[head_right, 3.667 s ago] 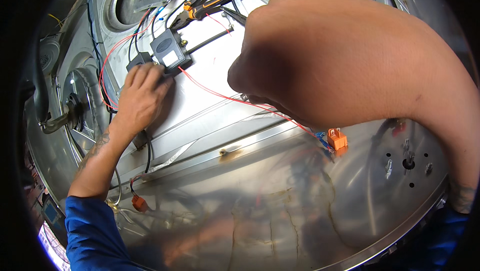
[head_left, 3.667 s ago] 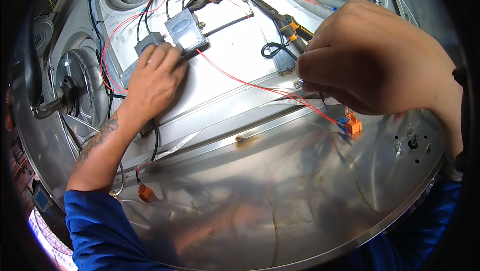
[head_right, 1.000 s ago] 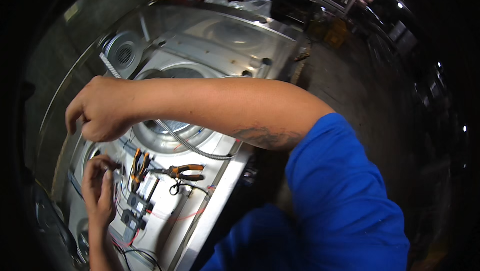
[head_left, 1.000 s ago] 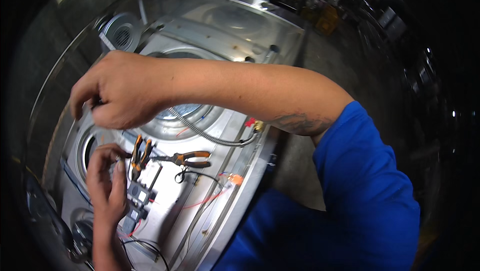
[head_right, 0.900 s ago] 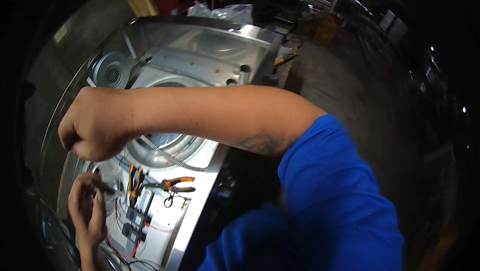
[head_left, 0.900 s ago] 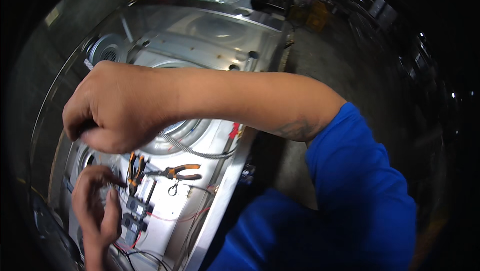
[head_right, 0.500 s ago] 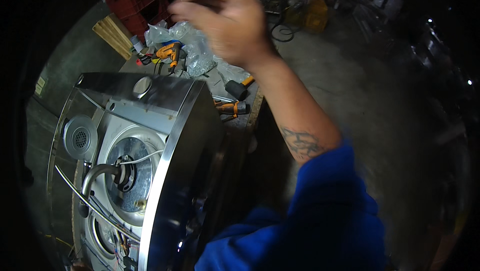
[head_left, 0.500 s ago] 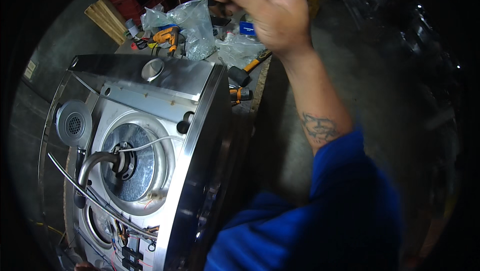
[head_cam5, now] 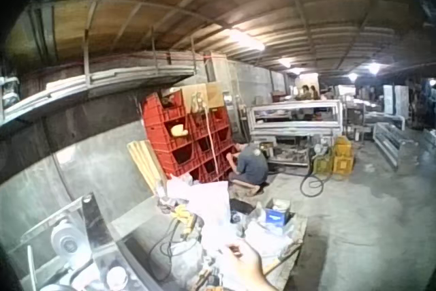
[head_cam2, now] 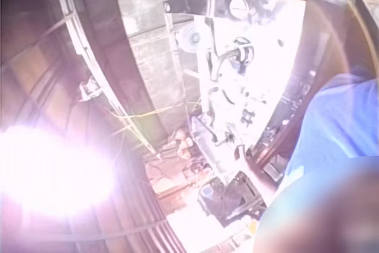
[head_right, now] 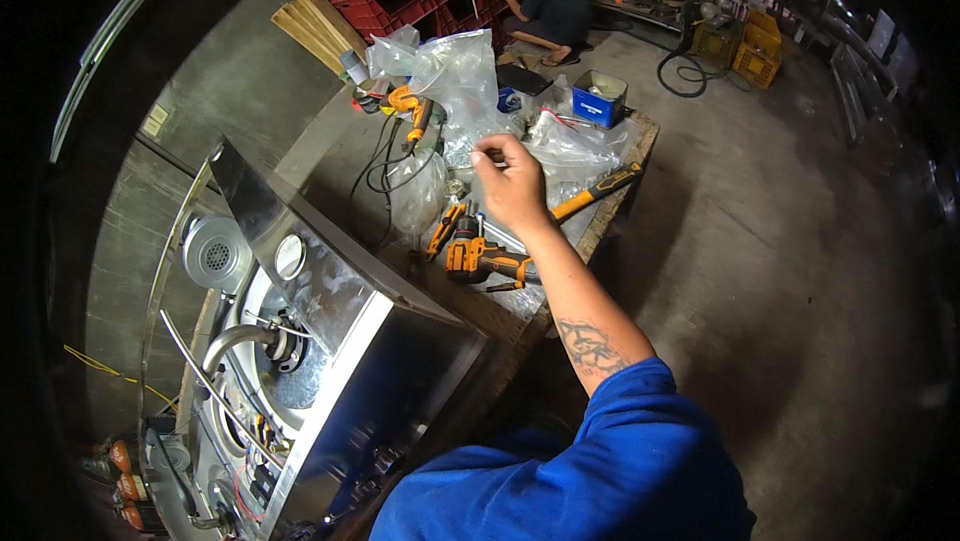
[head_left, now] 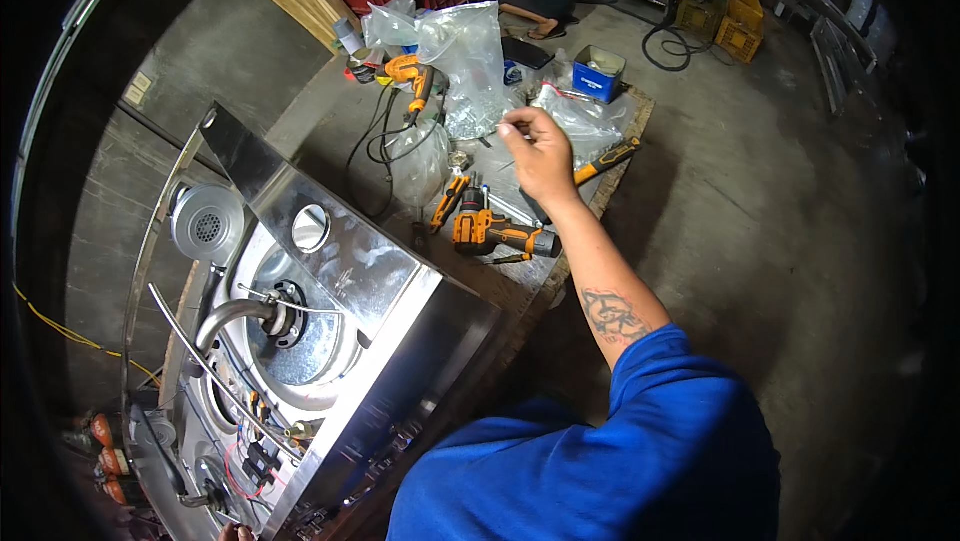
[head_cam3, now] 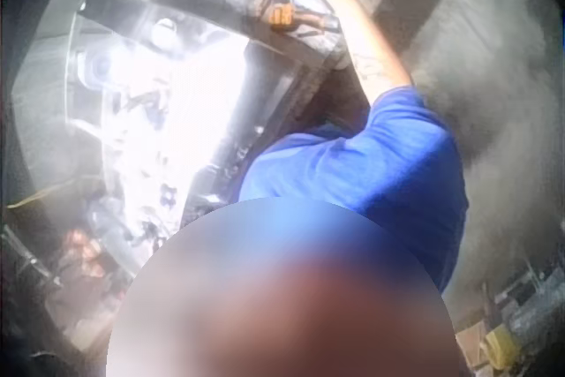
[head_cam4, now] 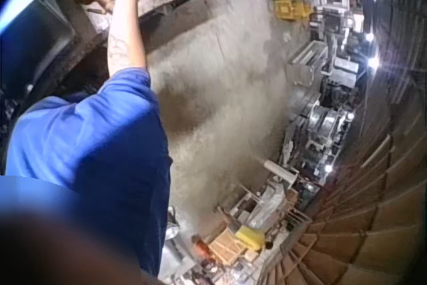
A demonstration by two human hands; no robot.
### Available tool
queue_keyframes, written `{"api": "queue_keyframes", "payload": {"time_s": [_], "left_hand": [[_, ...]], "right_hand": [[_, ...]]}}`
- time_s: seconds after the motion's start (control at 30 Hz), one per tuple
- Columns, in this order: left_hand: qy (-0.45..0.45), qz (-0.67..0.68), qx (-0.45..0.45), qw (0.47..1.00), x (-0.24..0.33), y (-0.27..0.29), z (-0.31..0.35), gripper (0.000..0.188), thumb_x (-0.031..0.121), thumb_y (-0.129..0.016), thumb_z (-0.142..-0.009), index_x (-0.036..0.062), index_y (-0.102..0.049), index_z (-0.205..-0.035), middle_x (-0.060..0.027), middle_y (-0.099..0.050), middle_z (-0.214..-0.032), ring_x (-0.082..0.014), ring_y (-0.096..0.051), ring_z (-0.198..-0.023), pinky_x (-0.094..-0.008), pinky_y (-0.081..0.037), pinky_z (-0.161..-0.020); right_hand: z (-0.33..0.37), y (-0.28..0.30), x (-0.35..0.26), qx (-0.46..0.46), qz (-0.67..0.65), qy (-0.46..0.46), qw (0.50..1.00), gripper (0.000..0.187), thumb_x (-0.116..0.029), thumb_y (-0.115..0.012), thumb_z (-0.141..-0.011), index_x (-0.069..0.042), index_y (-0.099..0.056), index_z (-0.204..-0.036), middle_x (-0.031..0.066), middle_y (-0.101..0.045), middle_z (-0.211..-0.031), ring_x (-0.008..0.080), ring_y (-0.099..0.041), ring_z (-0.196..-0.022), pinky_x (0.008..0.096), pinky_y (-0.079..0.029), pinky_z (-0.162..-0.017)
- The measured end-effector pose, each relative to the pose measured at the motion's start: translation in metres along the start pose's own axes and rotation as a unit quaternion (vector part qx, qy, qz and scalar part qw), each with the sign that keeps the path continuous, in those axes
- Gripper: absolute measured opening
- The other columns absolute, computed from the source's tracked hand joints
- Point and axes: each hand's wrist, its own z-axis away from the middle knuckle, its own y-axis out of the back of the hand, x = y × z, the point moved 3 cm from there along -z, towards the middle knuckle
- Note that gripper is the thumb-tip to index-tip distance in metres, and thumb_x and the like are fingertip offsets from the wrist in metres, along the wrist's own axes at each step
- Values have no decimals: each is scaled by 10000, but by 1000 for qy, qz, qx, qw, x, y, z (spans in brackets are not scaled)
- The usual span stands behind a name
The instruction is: The person strips insulation from several wires, twists exposed conductors together, and secures the connections with wire nuts. They repeat this process for multiple wire pairs on a metal work surface.
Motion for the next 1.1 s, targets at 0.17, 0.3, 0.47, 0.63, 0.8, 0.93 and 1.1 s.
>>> {"api": "queue_keyframes", "payload": {"time_s": [0.17,0.3,0.47,0.63,0.8,0.93,1.1], "left_hand": [[14,61,15,998,5,-7,10,356,137,-756,-895,-57,-666,-1180,-159,-677,-1147,-278,-630,-1019,-395,-538,-887],[-16,9,7,1000,-15,-1,4,381,126,-745,-903,-63,-655,-1220,-169,-660,-1189,-283,-636,-1027,-404,-537,-902],[89,156,34,983,-72,15,-11,386,41,-673,-926,-51,-588,-1291,-137,-636,-1284,-289,-649,-1081,-435,-617,-859],[-56,78,58,994,-111,39,-19,65,16,-700,-915,31,-647,-948,-19,-628,-843,-102,-570,-752,-258,-477,-709],[-114,174,45,977,-133,71,-26,115,-30,-738,-890,-21,-672,-983,-20,-662,-907,-85,-600,-812,-229,-475,-731],[-186,168,69,966,-152,99,-57,136,-50,-742,-879,-34,-672,-994,-42,-675,-952,-105,-619,-850,-242,-487,-768],[-316,10,82,945,-198,136,-114,168,-104,-756,-819,-38,-677,-952,-109,-663,-910,-180,-628,-851,-289,-492,-762]], "right_hand": [[-23,-72,42,-55,62,-19,996,96,-64,-713,-916,-22,-675,-994,32,-710,-892,108,-665,-841,274,-529,-784],[-46,-110,99,-144,178,-109,967,269,-192,-732,-895,-30,-692,-1107,128,-748,-1001,260,-725,-932,360,-556,-850],[-60,-102,116,-129,128,-239,954,368,-290,-711,-931,-69,-684,-1225,100,-736,-1080,166,-686,-893,327,-545,-819],[-96,-124,-24,-267,178,-36,946,319,-283,-687,-979,-31,-692,-1175,110,-717,-1079,191,-670,-968,359,-525,-862],[-51,-222,-206,-403,84,28,911,307,-157,-621,-1014,-33,-647,-1295,50,-681,-1192,113,-616,-1055,272,-461,-952],[80,-323,-311,-625,160,295,705,245,-98,-687,-927,-5,-670,-1153,113,-673,-1076,205,-636,-990,334,-494,-914],[264,-451,-295,-730,127,436,511,202,-92,-740,-803,-30,-688,-987,142,-677,-998,340,-671,-928,421,-542,-789]]}}
